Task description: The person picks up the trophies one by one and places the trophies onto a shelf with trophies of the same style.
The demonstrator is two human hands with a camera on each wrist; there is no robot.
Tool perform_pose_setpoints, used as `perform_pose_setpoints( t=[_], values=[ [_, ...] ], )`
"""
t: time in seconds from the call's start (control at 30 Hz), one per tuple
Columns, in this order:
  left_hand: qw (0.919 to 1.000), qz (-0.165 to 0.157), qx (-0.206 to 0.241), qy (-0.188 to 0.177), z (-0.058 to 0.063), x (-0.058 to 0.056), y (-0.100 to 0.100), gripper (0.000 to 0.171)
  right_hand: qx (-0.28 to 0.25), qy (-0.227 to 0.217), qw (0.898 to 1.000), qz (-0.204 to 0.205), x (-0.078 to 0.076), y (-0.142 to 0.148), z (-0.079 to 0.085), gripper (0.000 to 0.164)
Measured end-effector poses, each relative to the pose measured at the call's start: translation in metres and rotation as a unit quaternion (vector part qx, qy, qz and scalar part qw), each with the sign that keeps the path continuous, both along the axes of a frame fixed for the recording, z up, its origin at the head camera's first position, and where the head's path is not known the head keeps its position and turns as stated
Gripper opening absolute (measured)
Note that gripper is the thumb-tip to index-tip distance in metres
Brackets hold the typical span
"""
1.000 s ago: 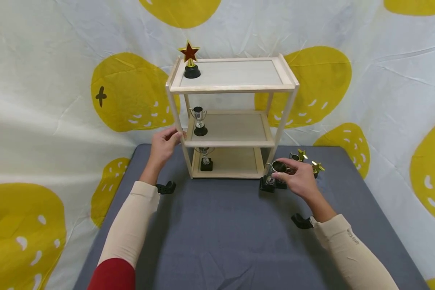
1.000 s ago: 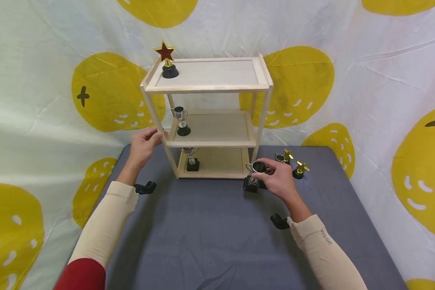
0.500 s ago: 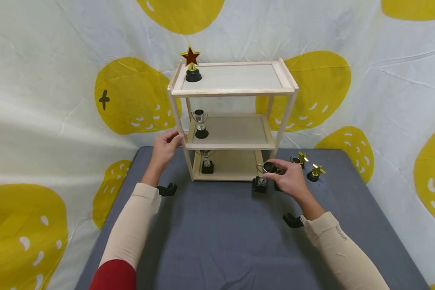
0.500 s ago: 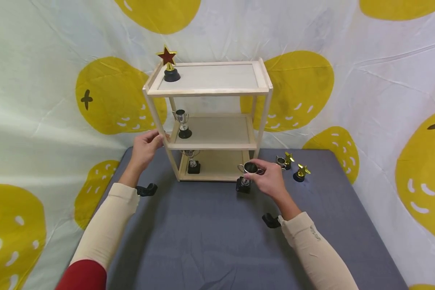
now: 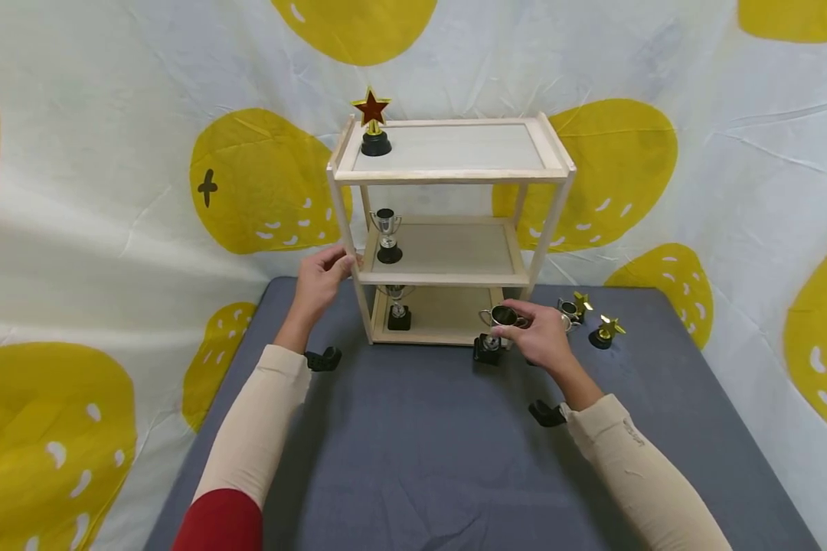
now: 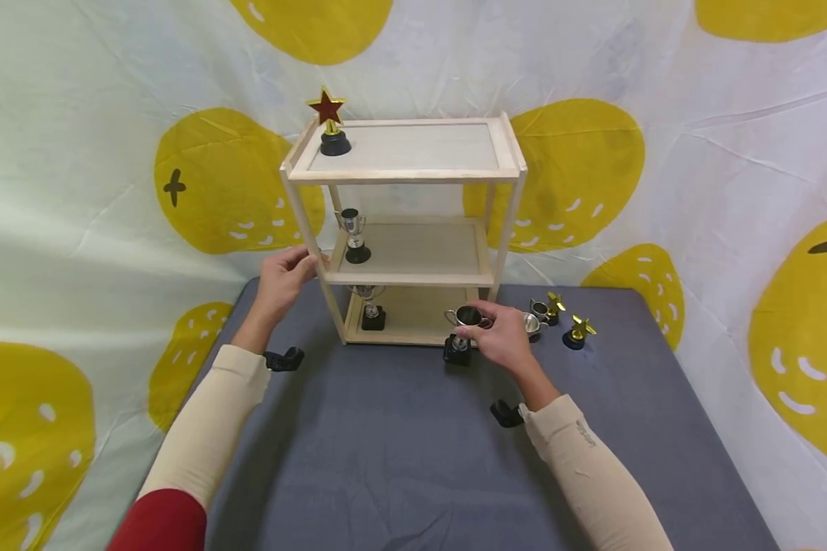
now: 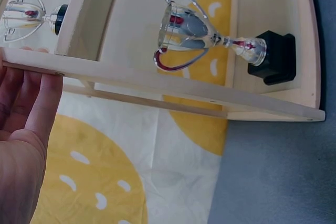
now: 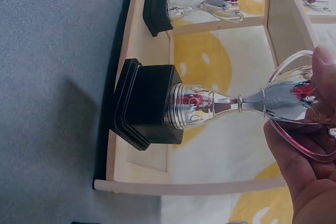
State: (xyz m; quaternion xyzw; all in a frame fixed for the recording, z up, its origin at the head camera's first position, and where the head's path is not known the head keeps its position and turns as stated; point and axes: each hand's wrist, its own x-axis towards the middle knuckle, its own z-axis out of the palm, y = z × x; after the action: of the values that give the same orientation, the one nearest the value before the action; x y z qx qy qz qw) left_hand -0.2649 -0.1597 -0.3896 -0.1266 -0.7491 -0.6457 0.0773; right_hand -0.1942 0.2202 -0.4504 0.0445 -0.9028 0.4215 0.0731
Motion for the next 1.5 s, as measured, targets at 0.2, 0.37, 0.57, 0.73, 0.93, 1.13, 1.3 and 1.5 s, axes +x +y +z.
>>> perform_pose_setpoints(
  t=[0.2,0.37,0.57,0.73,0.93,1.13,1.3,1.5],
  values=[
    [0.9999,0.008,-0.006,-0.004,-0.015,-0.012,-0.003,0.031,-0.011,-0.008,1.000,0.011,-0.004,-0.006,-0.002,0.053],
    [0.9998,0.015,-0.009,-0.009,-0.017,-0.012,-0.004,0.035,-0.015,-0.007,1.000,0.014,-0.007,-0.011,-0.003,0.053],
    [0.9996,0.016,-0.017,0.016,-0.017,-0.012,-0.003,0.035,-0.015,-0.018,1.000,0.018,-0.011,-0.016,-0.003,0.055],
    [0.9997,0.013,-0.015,0.018,-0.017,-0.012,-0.003,0.035,-0.017,-0.033,0.999,0.019,-0.015,-0.020,-0.004,0.056],
    [0.9998,0.010,-0.014,0.008,-0.018,-0.012,-0.003,0.034,-0.015,-0.023,0.999,0.019,-0.020,-0.024,-0.008,0.053],
    [0.9999,0.009,-0.011,0.010,-0.017,-0.010,-0.003,0.035,-0.028,-0.014,0.999,0.025,-0.024,-0.028,-0.010,0.053],
    [0.9999,0.004,-0.008,0.013,-0.016,-0.010,-0.004,0.036,-0.069,-0.036,0.997,0.030,-0.028,-0.030,-0.011,0.053],
    [0.9999,0.002,-0.003,0.009,-0.014,-0.009,-0.003,0.035,-0.117,-0.064,0.990,0.035,-0.033,-0.033,-0.014,0.060]
  ],
)
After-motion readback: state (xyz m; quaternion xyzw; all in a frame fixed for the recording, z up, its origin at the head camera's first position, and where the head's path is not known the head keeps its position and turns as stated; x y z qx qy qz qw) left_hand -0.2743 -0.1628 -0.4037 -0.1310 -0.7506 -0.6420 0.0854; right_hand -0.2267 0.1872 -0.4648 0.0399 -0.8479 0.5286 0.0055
